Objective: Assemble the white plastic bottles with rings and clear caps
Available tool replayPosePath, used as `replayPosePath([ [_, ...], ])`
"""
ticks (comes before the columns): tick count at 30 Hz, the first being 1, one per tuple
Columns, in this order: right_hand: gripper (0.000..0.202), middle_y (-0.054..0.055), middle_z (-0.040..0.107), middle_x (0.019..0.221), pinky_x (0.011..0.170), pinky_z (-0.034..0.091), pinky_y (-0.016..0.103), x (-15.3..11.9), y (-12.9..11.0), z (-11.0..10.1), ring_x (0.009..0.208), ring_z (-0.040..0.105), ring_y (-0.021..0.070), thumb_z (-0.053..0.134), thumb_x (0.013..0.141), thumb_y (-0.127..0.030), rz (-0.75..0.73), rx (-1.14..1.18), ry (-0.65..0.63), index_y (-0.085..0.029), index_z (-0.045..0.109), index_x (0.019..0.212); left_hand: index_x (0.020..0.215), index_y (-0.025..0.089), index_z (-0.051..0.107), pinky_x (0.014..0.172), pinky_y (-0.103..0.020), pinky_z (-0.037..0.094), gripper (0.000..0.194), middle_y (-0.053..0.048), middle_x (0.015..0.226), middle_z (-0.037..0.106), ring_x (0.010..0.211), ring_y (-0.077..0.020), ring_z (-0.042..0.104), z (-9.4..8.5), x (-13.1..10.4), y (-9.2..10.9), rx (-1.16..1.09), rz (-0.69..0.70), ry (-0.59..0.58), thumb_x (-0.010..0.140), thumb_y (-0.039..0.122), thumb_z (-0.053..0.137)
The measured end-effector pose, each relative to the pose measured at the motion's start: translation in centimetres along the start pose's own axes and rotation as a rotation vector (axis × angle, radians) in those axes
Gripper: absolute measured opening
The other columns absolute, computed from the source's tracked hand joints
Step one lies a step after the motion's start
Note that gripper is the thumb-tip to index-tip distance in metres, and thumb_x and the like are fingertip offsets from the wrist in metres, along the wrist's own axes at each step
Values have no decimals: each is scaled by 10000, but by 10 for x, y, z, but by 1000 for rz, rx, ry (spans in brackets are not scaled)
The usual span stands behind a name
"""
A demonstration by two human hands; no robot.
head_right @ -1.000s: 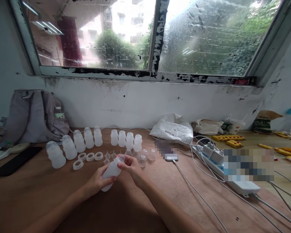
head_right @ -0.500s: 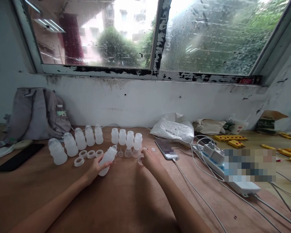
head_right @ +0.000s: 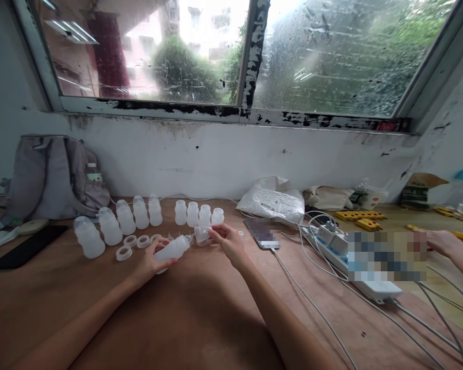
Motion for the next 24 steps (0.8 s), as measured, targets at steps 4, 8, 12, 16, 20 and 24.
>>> replayPosePath([
  [4,320,48,637,724,622,480,286,-5,10,15,661,593,158,650,628,-418,16,17,-15,-145,606,788,910,197,583,748,-287,428,384,-36,922,593,856,-194,553,-7,2,6,75,122,54,593,399,664],
  [8,319,41,634,726,666,486,306,-9,12,26,693,596,168,660,622,-416,31,72,-41,-150,604,791,932,204,601,739,-272,424,390,-34,921,596,844,-187,549,-10,4,5,77,135,60,602,402,662],
  [12,310,28,629,720,675,486,310,-12,11,30,685,593,162,661,622,-413,44,100,-44,-155,607,785,942,210,612,739,-271,425,396,-36,914,596,847,-188,546,-11,3,6,44,141,57,600,402,667],
  [16,294,17,622,675,636,486,296,-14,13,31,612,582,138,660,623,-413,76,90,-37,-153,606,747,935,203,617,748,-289,430,408,-45,909,594,847,-194,546,-11,1,10,53,163,47,580,392,685],
  [20,290,22,621,672,625,487,294,-14,17,32,600,581,133,649,636,-412,93,87,-29,-145,603,741,919,196,612,731,-293,434,394,-42,890,587,820,-187,548,-11,0,11,66,173,55,581,384,685],
  [24,299,32,618,677,622,487,298,-13,19,33,599,579,132,641,648,-406,112,98,-47,-131,600,758,892,193,608,698,-287,436,367,-26,828,581,775,-179,548,-9,-3,17,120,216,102,580,372,678],
])
Point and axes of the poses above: each hand's wrist, its own x-axis towards the middle knuckle, its own z-axis out of the palm, y = z × x, the point moved 6 cm from there along x, towards the middle knuckle
